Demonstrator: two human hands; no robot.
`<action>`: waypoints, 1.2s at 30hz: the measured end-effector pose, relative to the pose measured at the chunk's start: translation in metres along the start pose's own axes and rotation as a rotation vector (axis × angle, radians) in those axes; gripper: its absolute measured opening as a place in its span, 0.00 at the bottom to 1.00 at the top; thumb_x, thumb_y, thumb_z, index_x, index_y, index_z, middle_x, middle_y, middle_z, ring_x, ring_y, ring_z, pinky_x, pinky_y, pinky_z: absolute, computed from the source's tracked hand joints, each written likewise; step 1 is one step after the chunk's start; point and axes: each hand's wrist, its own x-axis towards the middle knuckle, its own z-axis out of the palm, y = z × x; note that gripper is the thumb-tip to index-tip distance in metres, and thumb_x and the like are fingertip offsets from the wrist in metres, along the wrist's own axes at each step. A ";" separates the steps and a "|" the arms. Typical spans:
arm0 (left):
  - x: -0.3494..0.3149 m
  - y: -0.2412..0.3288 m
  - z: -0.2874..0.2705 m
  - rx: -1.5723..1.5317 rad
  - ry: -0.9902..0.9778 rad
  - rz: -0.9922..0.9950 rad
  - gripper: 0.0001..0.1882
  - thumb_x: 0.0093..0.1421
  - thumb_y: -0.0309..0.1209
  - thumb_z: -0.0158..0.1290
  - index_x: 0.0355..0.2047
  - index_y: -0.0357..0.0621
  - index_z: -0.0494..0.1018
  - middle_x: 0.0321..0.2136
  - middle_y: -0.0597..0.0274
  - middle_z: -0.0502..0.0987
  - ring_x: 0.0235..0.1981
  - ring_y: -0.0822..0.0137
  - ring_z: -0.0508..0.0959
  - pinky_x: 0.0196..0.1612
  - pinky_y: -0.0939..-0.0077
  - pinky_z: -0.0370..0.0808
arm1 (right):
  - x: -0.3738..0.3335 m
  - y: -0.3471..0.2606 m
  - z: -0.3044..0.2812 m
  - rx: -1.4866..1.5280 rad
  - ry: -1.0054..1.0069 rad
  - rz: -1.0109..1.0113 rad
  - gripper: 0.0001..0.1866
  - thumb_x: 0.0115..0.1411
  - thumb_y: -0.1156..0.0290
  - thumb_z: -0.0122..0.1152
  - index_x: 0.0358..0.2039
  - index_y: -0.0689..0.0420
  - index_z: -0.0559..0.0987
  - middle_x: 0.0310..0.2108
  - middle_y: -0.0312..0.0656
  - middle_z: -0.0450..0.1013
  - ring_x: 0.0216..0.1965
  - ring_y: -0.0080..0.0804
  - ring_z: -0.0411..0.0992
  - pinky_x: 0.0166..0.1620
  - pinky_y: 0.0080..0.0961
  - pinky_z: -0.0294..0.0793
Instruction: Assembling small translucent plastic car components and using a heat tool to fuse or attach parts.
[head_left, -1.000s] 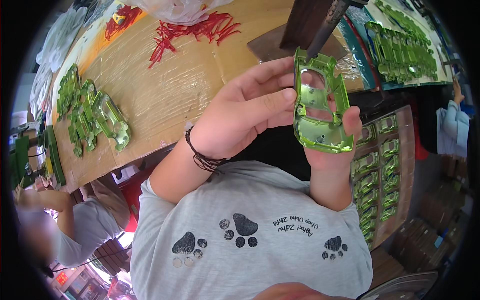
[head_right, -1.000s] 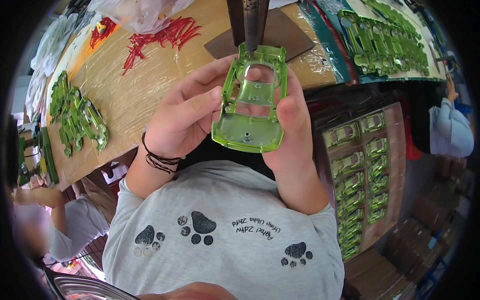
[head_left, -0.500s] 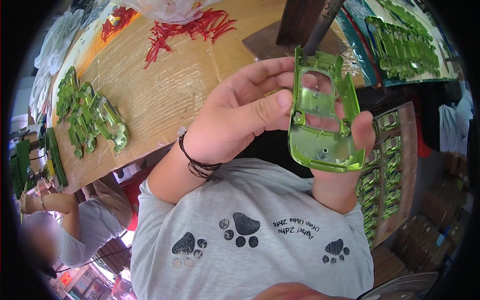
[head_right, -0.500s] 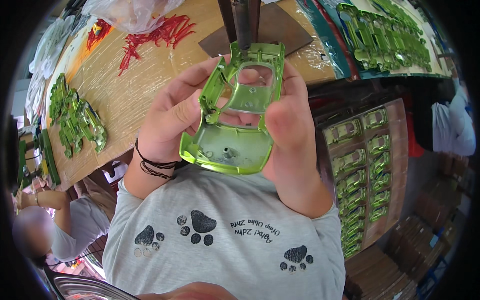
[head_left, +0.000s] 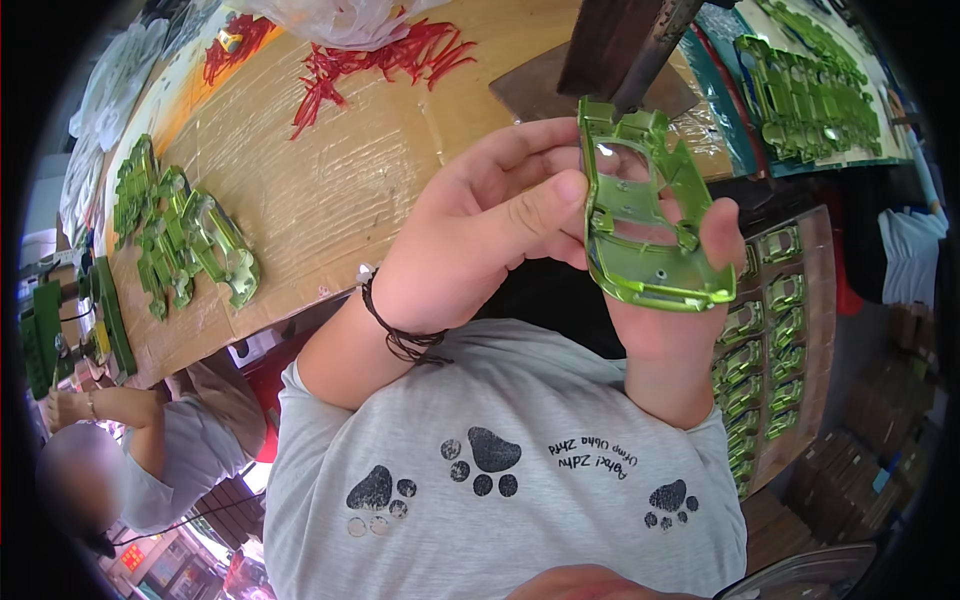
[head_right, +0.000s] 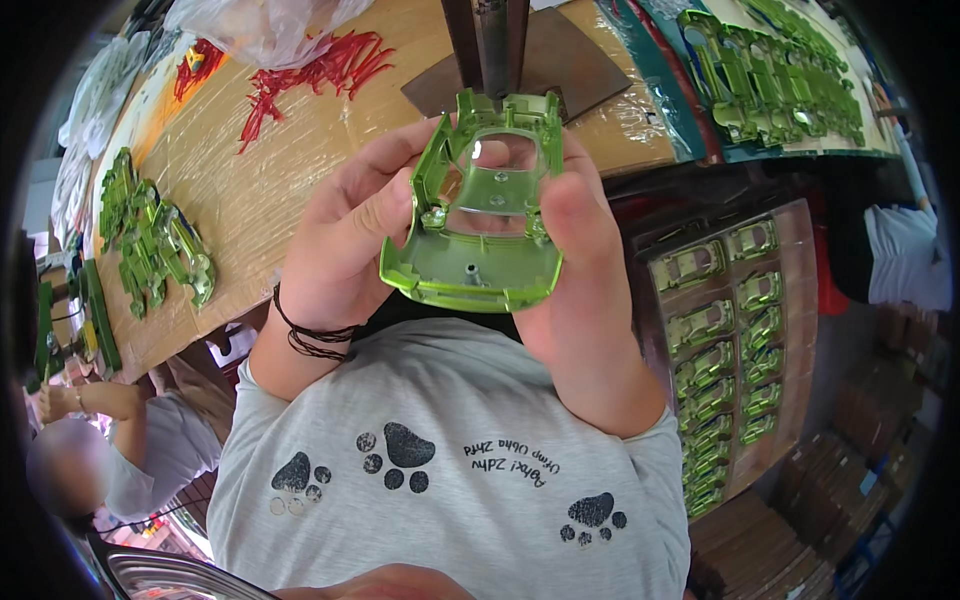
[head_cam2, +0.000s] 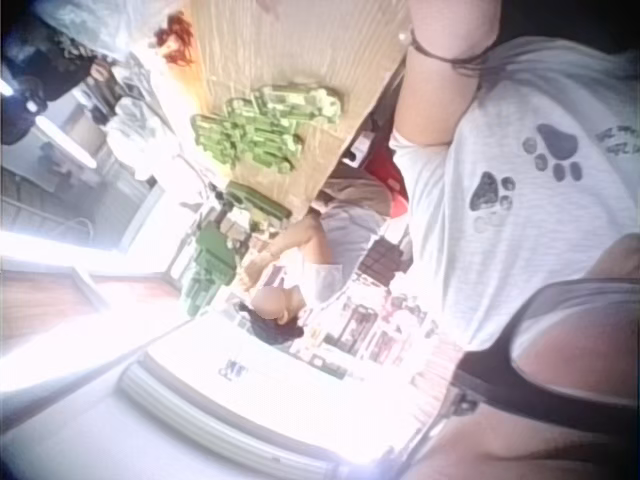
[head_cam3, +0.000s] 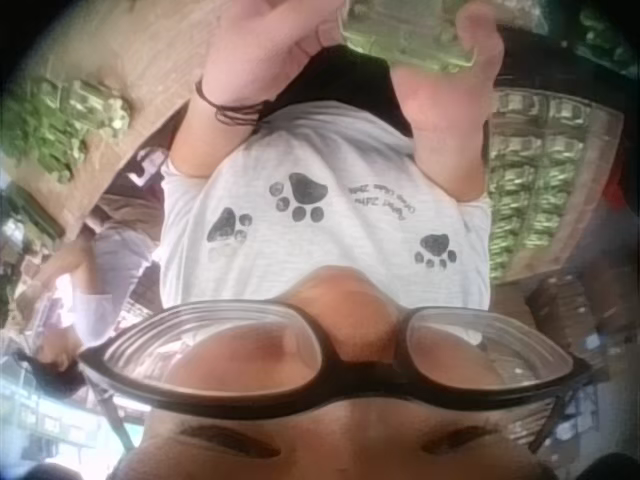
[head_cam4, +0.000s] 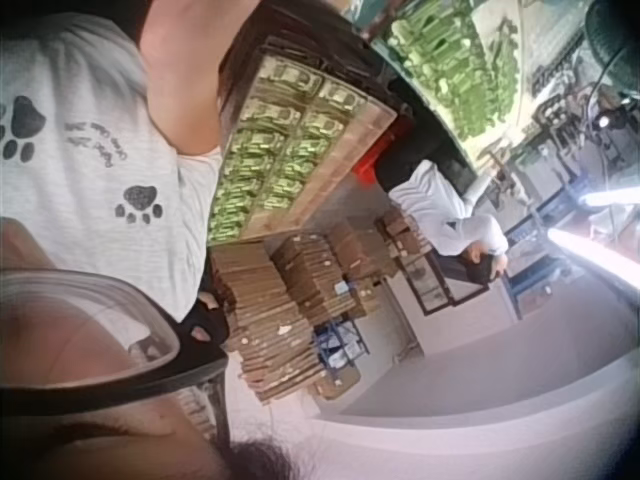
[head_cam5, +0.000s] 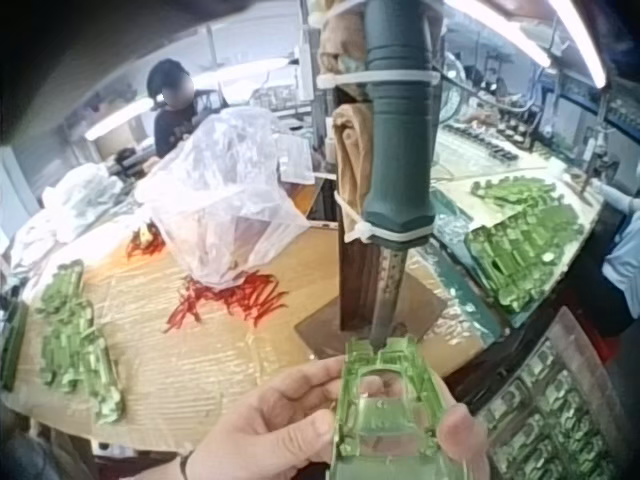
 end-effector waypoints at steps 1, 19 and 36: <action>0.000 0.000 -0.001 -0.009 0.020 -0.005 0.32 0.65 0.35 0.54 0.62 0.29 0.54 0.54 0.50 0.72 0.50 0.65 0.76 0.45 0.75 0.77 | 0.001 0.002 -0.003 0.012 -0.015 0.002 0.34 0.57 0.46 0.64 0.53 0.59 0.68 0.48 0.39 0.71 0.47 0.29 0.73 0.49 0.30 0.75; -0.012 0.010 0.000 0.136 0.112 0.033 0.40 0.60 0.41 0.59 0.63 0.29 0.54 0.55 0.50 0.70 0.54 0.61 0.74 0.55 0.68 0.74 | 0.005 0.004 0.001 0.019 -0.133 0.070 0.46 0.52 0.44 0.68 0.61 0.58 0.60 0.53 0.40 0.66 0.51 0.37 0.70 0.50 0.38 0.75; -0.012 0.011 0.000 0.010 0.073 0.084 0.32 0.66 0.37 0.53 0.61 0.27 0.55 0.52 0.49 0.73 0.49 0.63 0.77 0.46 0.73 0.78 | 0.008 0.006 0.011 0.017 -0.090 0.056 0.39 0.55 0.42 0.64 0.56 0.57 0.63 0.49 0.36 0.68 0.52 0.32 0.71 0.53 0.37 0.75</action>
